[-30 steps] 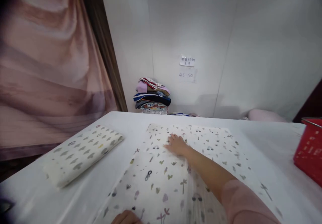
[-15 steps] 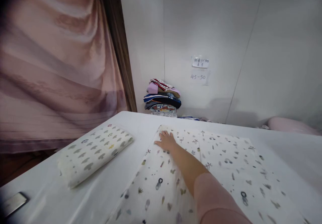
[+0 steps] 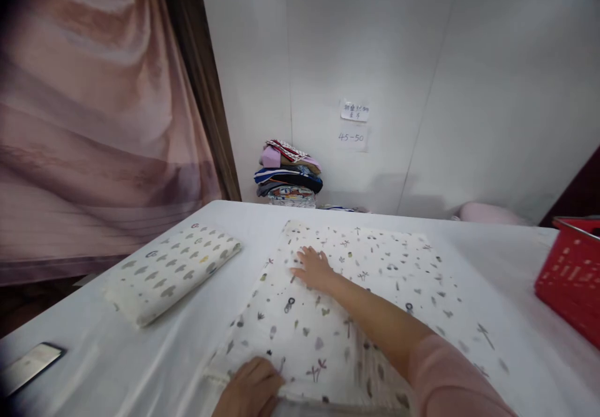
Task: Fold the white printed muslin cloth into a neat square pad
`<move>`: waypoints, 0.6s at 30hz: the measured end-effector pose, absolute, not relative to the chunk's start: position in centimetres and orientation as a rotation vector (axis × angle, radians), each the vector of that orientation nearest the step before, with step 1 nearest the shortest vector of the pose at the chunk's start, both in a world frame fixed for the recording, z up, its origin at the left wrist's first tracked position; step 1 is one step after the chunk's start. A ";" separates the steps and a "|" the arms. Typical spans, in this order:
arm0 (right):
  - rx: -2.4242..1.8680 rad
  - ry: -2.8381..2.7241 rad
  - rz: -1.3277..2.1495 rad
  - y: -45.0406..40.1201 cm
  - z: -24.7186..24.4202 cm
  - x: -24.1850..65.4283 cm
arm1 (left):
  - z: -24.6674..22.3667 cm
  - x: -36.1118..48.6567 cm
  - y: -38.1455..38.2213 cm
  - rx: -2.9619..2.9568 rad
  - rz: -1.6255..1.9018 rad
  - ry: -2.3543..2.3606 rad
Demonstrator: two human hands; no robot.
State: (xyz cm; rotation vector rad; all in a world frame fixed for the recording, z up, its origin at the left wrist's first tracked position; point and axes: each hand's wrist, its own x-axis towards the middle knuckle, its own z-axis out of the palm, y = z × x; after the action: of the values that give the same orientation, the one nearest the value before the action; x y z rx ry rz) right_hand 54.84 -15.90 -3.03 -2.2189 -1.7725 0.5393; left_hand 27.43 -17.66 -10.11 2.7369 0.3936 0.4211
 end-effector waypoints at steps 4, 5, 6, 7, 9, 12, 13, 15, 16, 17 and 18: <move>-2.449 -1.542 0.292 -23.0 -3.7 57.1 | -6.2 27.6 -18.4 2.749 0.371 0.391; -2.509 -1.496 0.276 -24.0 -3.9 57.7 | -5.6 27.6 -18.6 2.756 0.365 0.406; -2.553 -1.465 0.288 -24.6 -4.1 58.1 | -5.2 27.6 -18.8 2.762 0.360 0.413; -2.574 -1.457 0.323 -25.0 -4.2 58.5 | -4.9 27.6 -18.9 2.770 0.357 0.404; -2.577 -1.432 0.380 -25.4 -4.2 59.0 | -4.8 27.6 -18.9 2.781 0.376 0.364; -2.558 -1.390 0.326 -26.7 -4.3 59.3 | -4.9 27.5 -18.8 2.791 0.430 0.312; -2.537 -1.411 0.305 -27.4 -4.4 59.3 | -4.9 27.5 -18.8 2.796 0.441 0.305; -2.461 -1.460 0.305 -29.4 -4.6 59.4 | -4.9 27.6 -18.8 2.805 0.456 0.298; -2.417 -1.440 0.315 -30.5 -4.6 59.5 | -4.9 27.6 -18.8 2.807 0.463 0.296; -2.380 -1.385 0.318 -31.6 -4.6 59.5 | -5.0 27.7 -18.8 2.808 0.471 0.289; -2.351 -1.305 0.301 -32.6 -4.5 59.6 | -5.0 27.8 -18.7 2.807 0.480 0.280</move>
State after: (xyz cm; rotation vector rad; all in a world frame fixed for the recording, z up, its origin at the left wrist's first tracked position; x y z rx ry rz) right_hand 59.57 -32.64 -4.48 -2.3510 -1.3050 0.3007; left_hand 27.75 -18.73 -5.00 2.8070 0.2805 0.4795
